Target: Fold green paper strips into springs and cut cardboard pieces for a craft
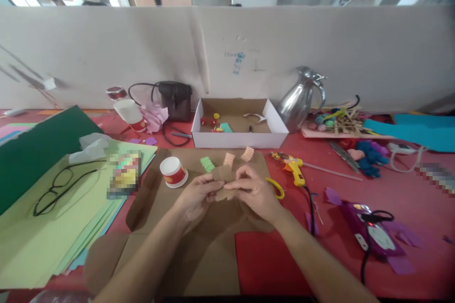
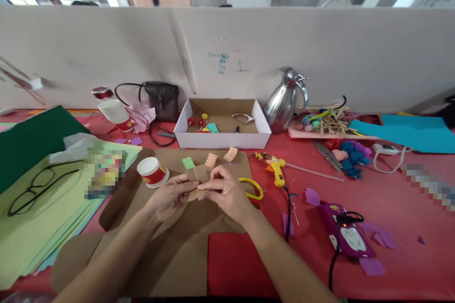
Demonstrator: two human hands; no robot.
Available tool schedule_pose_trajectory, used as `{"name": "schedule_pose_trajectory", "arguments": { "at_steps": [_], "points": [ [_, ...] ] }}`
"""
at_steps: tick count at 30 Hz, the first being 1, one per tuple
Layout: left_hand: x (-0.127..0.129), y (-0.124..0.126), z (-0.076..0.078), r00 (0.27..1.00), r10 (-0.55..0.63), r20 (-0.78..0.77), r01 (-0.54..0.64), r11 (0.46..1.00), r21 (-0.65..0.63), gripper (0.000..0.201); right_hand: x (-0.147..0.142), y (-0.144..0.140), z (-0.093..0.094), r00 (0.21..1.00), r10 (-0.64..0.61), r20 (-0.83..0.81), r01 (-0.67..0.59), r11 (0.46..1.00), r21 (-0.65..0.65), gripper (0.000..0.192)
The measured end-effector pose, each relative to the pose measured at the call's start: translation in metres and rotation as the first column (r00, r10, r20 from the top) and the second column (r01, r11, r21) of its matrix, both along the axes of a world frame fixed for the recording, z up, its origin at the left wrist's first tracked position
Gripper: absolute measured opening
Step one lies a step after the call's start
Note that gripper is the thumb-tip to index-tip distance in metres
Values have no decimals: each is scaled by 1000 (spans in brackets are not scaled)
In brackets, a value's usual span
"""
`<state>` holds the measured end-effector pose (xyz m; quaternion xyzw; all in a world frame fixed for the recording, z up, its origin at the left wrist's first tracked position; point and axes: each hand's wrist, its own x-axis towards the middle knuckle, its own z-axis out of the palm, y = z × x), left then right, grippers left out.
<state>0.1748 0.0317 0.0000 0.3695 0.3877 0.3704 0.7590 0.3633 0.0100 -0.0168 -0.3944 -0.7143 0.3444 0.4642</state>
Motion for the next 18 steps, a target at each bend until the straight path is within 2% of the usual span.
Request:
{"name": "schedule_pose_trajectory", "arguments": {
  "at_steps": [4, 8, 12, 15, 18],
  "points": [
    [3, -3, -12, 1000, 10, 2, -10, 1000, 13, 17, -3, -2, -1, 999, -30, 12, 31, 993, -115, 12],
    [7, -7, -14, 1000, 16, 10, -16, 999, 42, 18, -9, -3, 1, 995, -95, -14, 90, 970, -225, 15],
    [9, -9, -15, 1000, 24, -15, -22, 993, 112, 22, -15, -3, 0, 984, -177, -27, 163, 949, -268, 22],
    [10, -10, -16, 999, 37, -37, -30, 986, 167, 22, -17, -1, -1, 982, -178, -62, 147, 930, -337, 28],
    [10, -10, -14, 999, 35, -25, -32, 992, 119, 21, -16, -1, -3, 966, -201, -164, 103, 876, -471, 34]
  ]
}}
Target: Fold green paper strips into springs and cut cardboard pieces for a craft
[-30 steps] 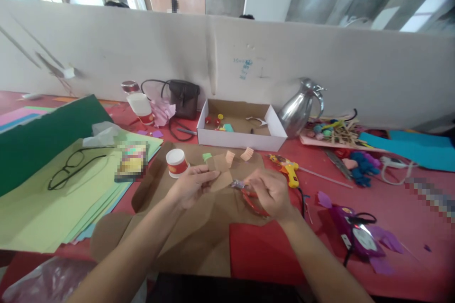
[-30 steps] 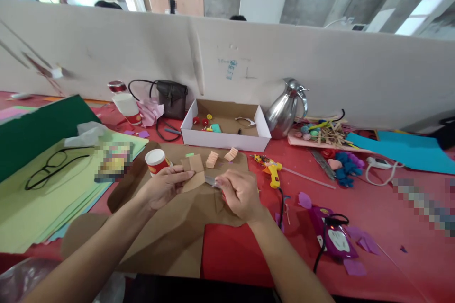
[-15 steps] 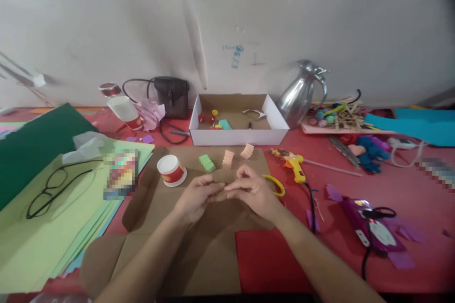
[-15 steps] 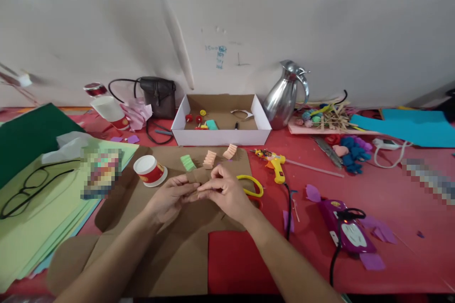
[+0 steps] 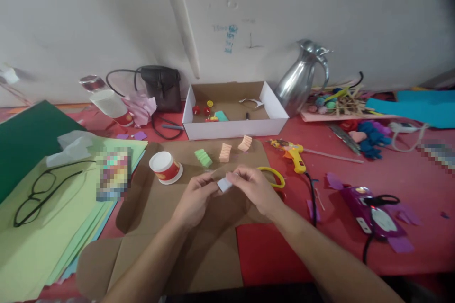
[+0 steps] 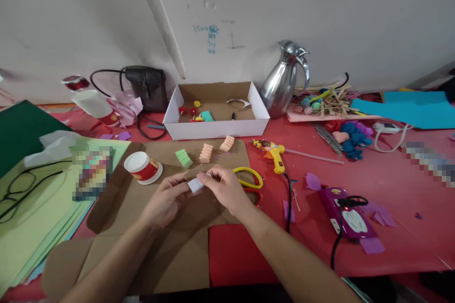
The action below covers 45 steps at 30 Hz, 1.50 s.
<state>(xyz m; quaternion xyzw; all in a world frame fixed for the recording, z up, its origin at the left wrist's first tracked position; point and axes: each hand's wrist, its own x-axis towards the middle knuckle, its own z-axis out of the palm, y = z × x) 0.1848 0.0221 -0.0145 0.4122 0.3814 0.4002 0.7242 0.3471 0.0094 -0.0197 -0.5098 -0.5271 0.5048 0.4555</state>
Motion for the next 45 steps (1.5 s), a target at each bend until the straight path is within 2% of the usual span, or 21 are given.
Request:
{"name": "schedule_pose_trajectory", "arguments": {
  "at_steps": [2, 4, 7, 9, 11, 13, 17, 19, 23, 28, 32, 35, 38, 40, 43, 45],
  "points": [
    [0, 1, 2, 1000, 19, 24, -18, 999, -33, 26, 1, 0, -1, 998, -8, -65, 5, 999, -51, 35],
    [-1, 1, 5, 998, 42, 43, -41, 999, -29, 33, 3, 1, -2, 992, 41, -118, -50, 996, -74, 34],
    [-3, 2, 9, 996, 44, 82, -41, 999, -30, 39, 8, 2, 1, 970, 177, -169, -180, 984, -7, 31],
    [-4, 2, 11, 995, 29, 97, -25, 998, -50, 41, 11, 2, 5, 972, 218, -84, -209, 972, 106, 26],
    [-3, 1, 10, 995, 16, 94, -11, 999, -50, 39, 13, 2, 10, 982, 185, 46, -190, 963, 191, 24],
    [-2, -1, 7, 997, 26, 66, -26, 1000, -12, 34, 13, 1, 12, 987, 133, 92, -149, 970, 193, 29],
    [-1, -5, -3, 987, 102, -126, -80, 983, 167, 29, 8, 0, 11, 991, 116, -59, -111, 991, 77, 31],
    [-2, -7, -7, 966, 114, -233, -49, 962, 268, 30, 7, 1, 12, 988, 115, -102, -112, 993, 44, 30],
    [-5, -7, -9, 943, 121, -311, 22, 907, 420, 32, 7, 1, 17, 986, 105, -130, -107, 994, -13, 26],
    [-6, -3, -9, 916, 110, -386, 121, 841, 527, 35, 8, 3, 17, 970, 72, -232, -107, 984, -142, 18],
    [-7, 1, -7, 886, 145, -440, 201, 735, 648, 40, 10, 3, 16, 934, 59, -352, -144, 965, -221, 12],
    [-10, 1, -6, 871, 168, -461, 262, 634, 728, 45, 11, 2, 16, 906, 40, -422, -175, 942, -288, 10],
    [-12, -1, -6, 855, 184, -485, 331, 528, 782, 51, 13, 2, 15, 895, 34, -445, -185, 935, -301, 8],
    [-12, -3, -8, 842, 204, -499, 357, 482, 800, 54, 15, 1, 14, 873, 29, -487, -192, 938, -290, 7],
    [-11, -6, -9, 824, 235, -515, 385, 435, 814, 60, 17, 0, 11, 835, 39, -549, -220, 938, -269, 15],
    [-10, -5, -7, 825, 231, -516, 387, 434, 814, 61, 16, 0, 9, 843, 64, -535, -230, 941, -250, 21]
  ]
}}
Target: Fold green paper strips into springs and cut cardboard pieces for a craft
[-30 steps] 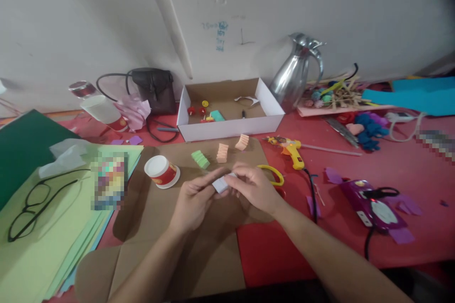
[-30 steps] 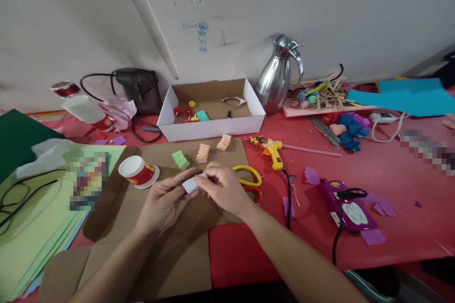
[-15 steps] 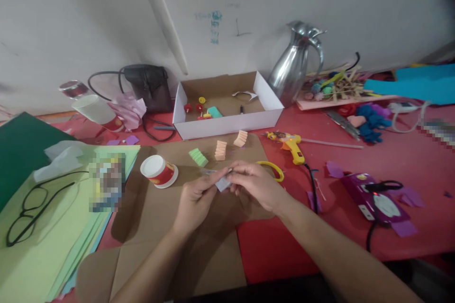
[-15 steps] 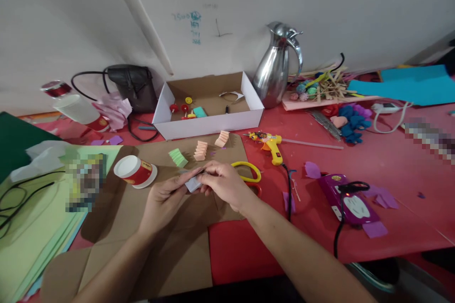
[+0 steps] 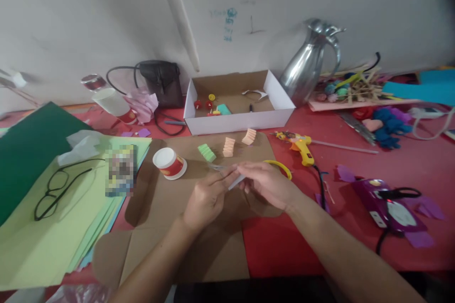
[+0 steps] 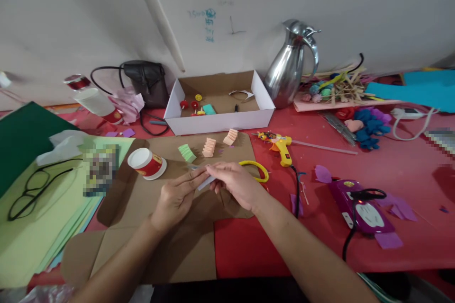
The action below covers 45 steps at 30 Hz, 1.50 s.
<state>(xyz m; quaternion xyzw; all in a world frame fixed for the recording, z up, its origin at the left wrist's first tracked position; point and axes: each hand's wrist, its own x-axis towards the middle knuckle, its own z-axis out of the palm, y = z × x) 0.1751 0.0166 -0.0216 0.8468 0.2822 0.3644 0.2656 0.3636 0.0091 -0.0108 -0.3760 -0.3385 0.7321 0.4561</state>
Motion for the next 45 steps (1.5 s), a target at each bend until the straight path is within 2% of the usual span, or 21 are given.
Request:
{"name": "schedule_pose_trajectory", "arguments": {
  "at_steps": [2, 5, 6, 8, 10, 12, 15, 17, 20, 24, 27, 29, 33, 35, 38, 41, 43, 45],
  "points": [
    [0, 1, 5, 1000, -10, 15, 10, 999, -49, 59, -1, 0, -4, 1000, 6, 24, -7, 1000, 16, 24],
    [-1, 3, 19, 999, 2, 40, 6, 980, -198, 52, -5, 1, -9, 1000, 11, 29, -13, 998, 57, 26],
    [-2, 2, 24, 998, 37, 58, -21, 968, -249, 50, -6, 1, -10, 999, -1, 53, -4, 995, 98, 26],
    [-5, -2, 31, 975, 185, 119, -135, 932, -338, 44, -8, 1, -10, 987, -62, 151, 26, 973, 228, 25],
    [-5, -11, 33, 897, 404, 179, -296, 850, -435, 33, -10, -1, -7, 945, -166, 281, 51, 926, 374, 27],
    [-3, -21, 31, 809, 553, 200, -363, 737, -571, 17, -12, -5, -4, 881, -267, 390, 41, 865, 500, 29],
    [6, -34, 23, 747, 615, 255, -252, 615, -747, 15, -17, -12, 1, 798, -380, 469, -10, 769, 639, 29],
    [13, -39, 19, 683, 662, 309, -186, 567, -803, 16, -19, -16, 2, 757, -435, 488, -40, 714, 699, 28],
    [19, -41, 18, 600, 730, 327, -151, 505, -849, 18, -22, -20, 2, 715, -490, 498, -69, 660, 748, 26],
    [20, -41, 23, 527, 756, 388, -87, 502, -861, 21, -24, -22, 3, 703, -507, 498, -90, 632, 770, 22],
    [19, -42, 25, 523, 755, 396, -60, 496, -866, 21, -24, -23, 5, 711, -497, 498, -92, 636, 766, 21],
    [17, -42, 24, 564, 739, 369, -76, 491, -868, 20, -23, -23, 5, 719, -483, 500, -102, 638, 763, 20],
    [6, -38, 21, 695, 647, 315, -116, 534, -838, 20, -23, -23, 3, 728, -465, 504, -118, 640, 760, 20],
    [2, -37, 19, 716, 625, 311, -87, 522, -848, 21, -24, -23, 1, 725, -473, 501, -122, 628, 768, 19],
    [2, -39, 13, 682, 658, 319, -70, 493, -867, 21, -26, -23, 0, 714, -497, 493, -146, 583, 799, 16],
    [10, -44, 4, 622, 708, 334, -160, 532, -832, 15, -25, -24, 0, 701, -517, 492, -187, 532, 826, 17],
    [13, -46, -1, 593, 721, 360, -200, 564, -801, 13, -25, -25, -1, 695, -525, 492, -198, 518, 832, 16],
    [13, -46, -2, 576, 720, 388, -143, 556, -819, 14, -25, -25, -1, 690, -523, 500, -200, 526, 826, 15]
  ]
}}
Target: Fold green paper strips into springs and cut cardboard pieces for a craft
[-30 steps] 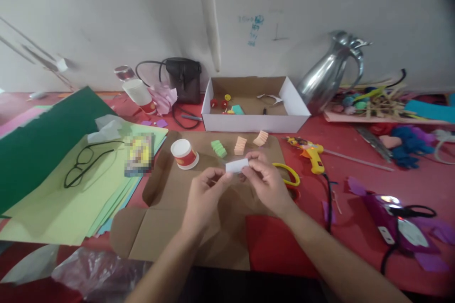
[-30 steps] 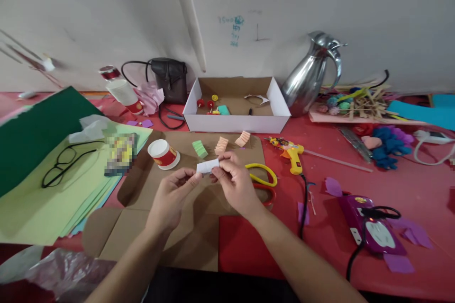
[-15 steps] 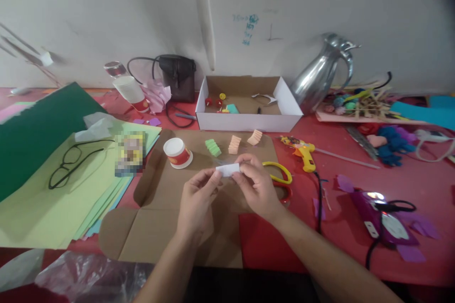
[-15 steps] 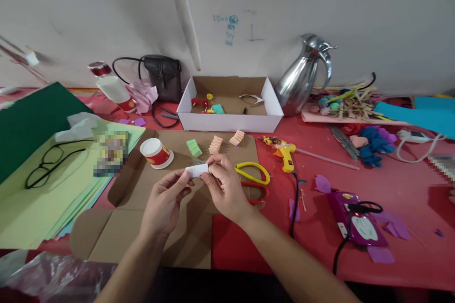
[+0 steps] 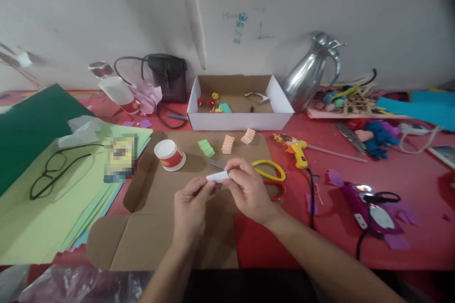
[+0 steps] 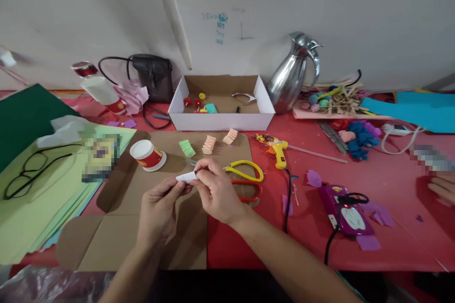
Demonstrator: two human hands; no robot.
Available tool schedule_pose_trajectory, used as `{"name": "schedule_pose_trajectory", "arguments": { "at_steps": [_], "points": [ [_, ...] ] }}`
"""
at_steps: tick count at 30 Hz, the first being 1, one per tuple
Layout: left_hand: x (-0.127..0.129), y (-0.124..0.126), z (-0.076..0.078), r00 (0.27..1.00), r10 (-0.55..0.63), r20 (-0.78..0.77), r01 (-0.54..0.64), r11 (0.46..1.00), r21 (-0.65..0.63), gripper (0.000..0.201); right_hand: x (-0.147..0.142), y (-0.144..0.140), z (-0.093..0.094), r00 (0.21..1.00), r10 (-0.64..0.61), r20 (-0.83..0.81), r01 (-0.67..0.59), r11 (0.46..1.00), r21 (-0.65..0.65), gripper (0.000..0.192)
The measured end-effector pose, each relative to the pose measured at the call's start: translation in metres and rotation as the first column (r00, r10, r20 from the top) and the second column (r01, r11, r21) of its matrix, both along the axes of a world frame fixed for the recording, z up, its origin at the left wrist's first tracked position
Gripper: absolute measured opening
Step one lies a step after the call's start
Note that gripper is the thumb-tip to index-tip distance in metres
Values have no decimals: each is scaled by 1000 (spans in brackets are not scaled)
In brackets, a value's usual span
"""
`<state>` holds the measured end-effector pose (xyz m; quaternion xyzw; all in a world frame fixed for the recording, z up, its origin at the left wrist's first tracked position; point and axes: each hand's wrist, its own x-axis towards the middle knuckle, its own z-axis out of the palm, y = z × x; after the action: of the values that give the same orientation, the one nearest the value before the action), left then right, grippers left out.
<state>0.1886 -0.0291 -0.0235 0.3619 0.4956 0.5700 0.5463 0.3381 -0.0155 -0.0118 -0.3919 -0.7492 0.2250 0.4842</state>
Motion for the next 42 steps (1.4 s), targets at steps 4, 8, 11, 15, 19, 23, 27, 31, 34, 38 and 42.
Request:
{"name": "schedule_pose_trajectory", "arguments": {
  "at_steps": [4, 8, 11, 15, 19, 23, 27, 31, 34, 38, 42],
  "points": [
    [-7, 5, 8, 961, -60, 268, 105, 981, -160, 21, 1, 3, 2, 999, 37, 13, -37, 998, -48, 15],
    [-15, 9, 15, 895, -116, 430, 233, 945, -230, 17, 7, 6, 5, 984, 181, 1, -180, 979, -93, 16],
    [-21, 12, 16, 864, -131, 486, 280, 927, -249, 12, 10, 3, 4, 980, 186, -70, -191, 979, -78, 7],
    [-24, 12, 18, 824, -155, 544, 350, 896, -274, 6, 11, 1, 6, 939, 118, -323, -180, 969, -169, 47],
    [-14, 5, 22, 735, -214, 644, 479, 836, -268, 5, 12, 5, 15, 881, 304, -362, -399, 889, -225, 61],
    [-4, -2, 23, 695, -168, 699, 480, 832, -277, 13, 12, 5, 17, 837, 368, -405, -491, 831, -261, 35],
    [-4, -3, 22, 694, -162, 701, 485, 825, -290, 18, 10, 0, 13, 858, 288, -426, -434, 850, -299, 30],
    [-5, -1, 19, 668, -181, 721, 511, 817, -267, 19, 8, -1, 10, 846, 260, -466, -439, 836, -329, 28],
    [-5, -1, 18, 657, -203, 727, 525, 815, -247, 17, 8, 0, 9, 831, 237, -503, -436, 839, -326, 27],
    [-6, -3, 20, 649, -239, 722, 527, 826, -200, 12, 6, 2, 8, 810, 240, -535, -436, 857, -275, 29],
    [-6, -4, 19, 668, -288, 686, 528, 833, -164, 9, 4, 0, 10, 805, 264, -532, -455, 849, -267, 28]
  ]
}}
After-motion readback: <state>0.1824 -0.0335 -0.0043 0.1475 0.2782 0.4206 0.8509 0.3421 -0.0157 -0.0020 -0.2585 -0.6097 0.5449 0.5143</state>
